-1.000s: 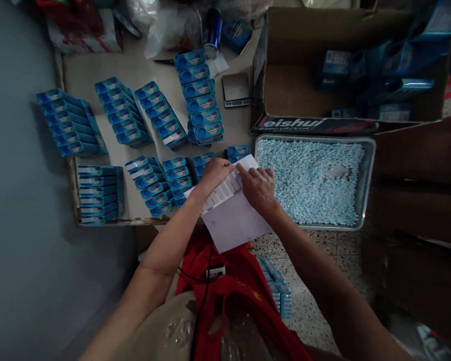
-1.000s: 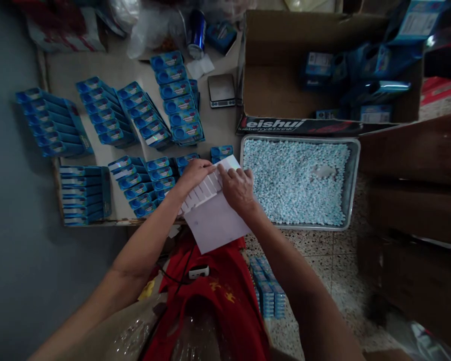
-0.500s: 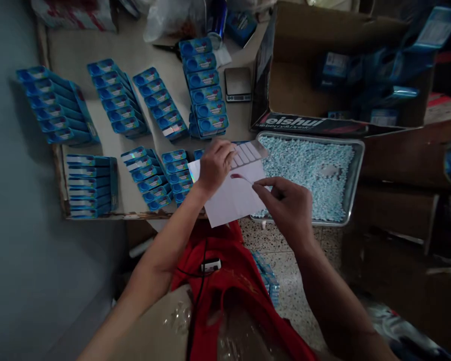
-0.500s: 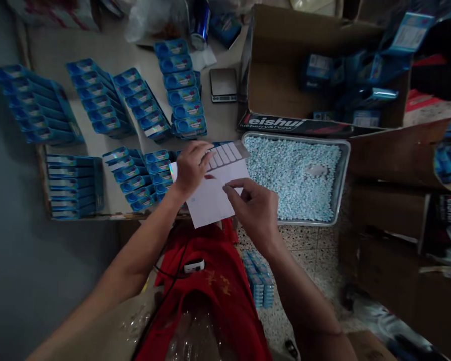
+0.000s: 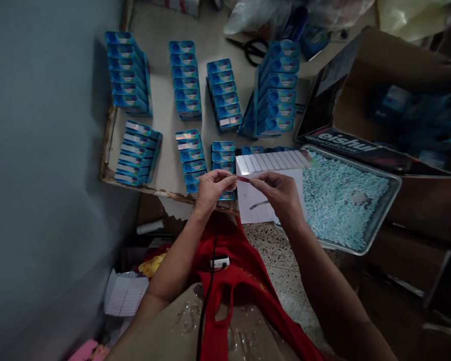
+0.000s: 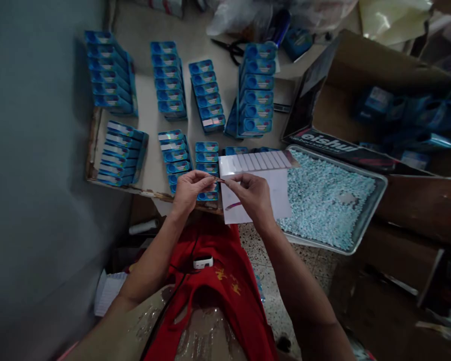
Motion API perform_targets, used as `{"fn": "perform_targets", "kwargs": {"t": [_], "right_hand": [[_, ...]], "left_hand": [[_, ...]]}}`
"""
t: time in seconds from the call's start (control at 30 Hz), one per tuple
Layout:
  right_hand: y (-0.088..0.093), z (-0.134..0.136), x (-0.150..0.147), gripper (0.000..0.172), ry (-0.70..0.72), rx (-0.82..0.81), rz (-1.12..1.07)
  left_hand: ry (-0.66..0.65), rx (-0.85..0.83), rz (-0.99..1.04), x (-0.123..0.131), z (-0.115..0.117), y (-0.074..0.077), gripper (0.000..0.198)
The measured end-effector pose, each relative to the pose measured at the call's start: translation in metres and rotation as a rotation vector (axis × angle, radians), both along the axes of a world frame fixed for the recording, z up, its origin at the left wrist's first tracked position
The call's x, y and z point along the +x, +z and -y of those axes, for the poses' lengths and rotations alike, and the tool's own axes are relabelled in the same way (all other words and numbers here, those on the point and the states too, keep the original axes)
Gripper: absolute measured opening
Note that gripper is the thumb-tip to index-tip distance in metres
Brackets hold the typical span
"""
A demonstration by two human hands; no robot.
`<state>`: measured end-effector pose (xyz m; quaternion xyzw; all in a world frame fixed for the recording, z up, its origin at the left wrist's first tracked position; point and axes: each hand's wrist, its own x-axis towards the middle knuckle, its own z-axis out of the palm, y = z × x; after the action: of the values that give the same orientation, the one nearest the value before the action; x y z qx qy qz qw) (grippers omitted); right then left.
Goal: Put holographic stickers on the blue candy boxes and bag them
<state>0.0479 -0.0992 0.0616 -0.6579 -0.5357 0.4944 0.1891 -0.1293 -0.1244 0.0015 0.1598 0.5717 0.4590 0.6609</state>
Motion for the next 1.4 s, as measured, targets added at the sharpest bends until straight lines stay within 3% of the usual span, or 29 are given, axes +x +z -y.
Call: {"fn": "perform_targets", "kwargs": {"t": [0.23,0.4,0.57,1.0,1.23,1.4], "right_hand": [[-0.047,-0.001,-0.091,0.03,-0.005,0.068,0.221],[-0.083,-0.021,-0.155,0.03,0.08,0.033,0.267],[-0.102,-0.042,-0.183,0.027,0.154,0.073,0.445],[-0.105,-0.052,-0.19,0.018,0.184,0.036,0.527],[-0.113,-0.054,-0.186,0.024,0.111,0.02,0.581],[-0.117,-0.057,-0.18,0.023,0.199,0.077,0.501]], "left_hand": [[0.149,-0.079,-0.269,-0.066,0.027,-0.014,0.031],[0.139,-0.054,-0.607,-0.121,0.009,-0.042,0.023],[0.054,-0.013,-0.776,-0.152,-0.011,-0.065,0.021],[0.129,-0.06,-0.522,-0.151,-0.012,-0.084,0.017],[0.403,-0.135,0.031,-0.136,-0.009,-0.115,0.022],[0.579,-0.24,0.091,-0.114,-0.014,-0.131,0.03]]}}
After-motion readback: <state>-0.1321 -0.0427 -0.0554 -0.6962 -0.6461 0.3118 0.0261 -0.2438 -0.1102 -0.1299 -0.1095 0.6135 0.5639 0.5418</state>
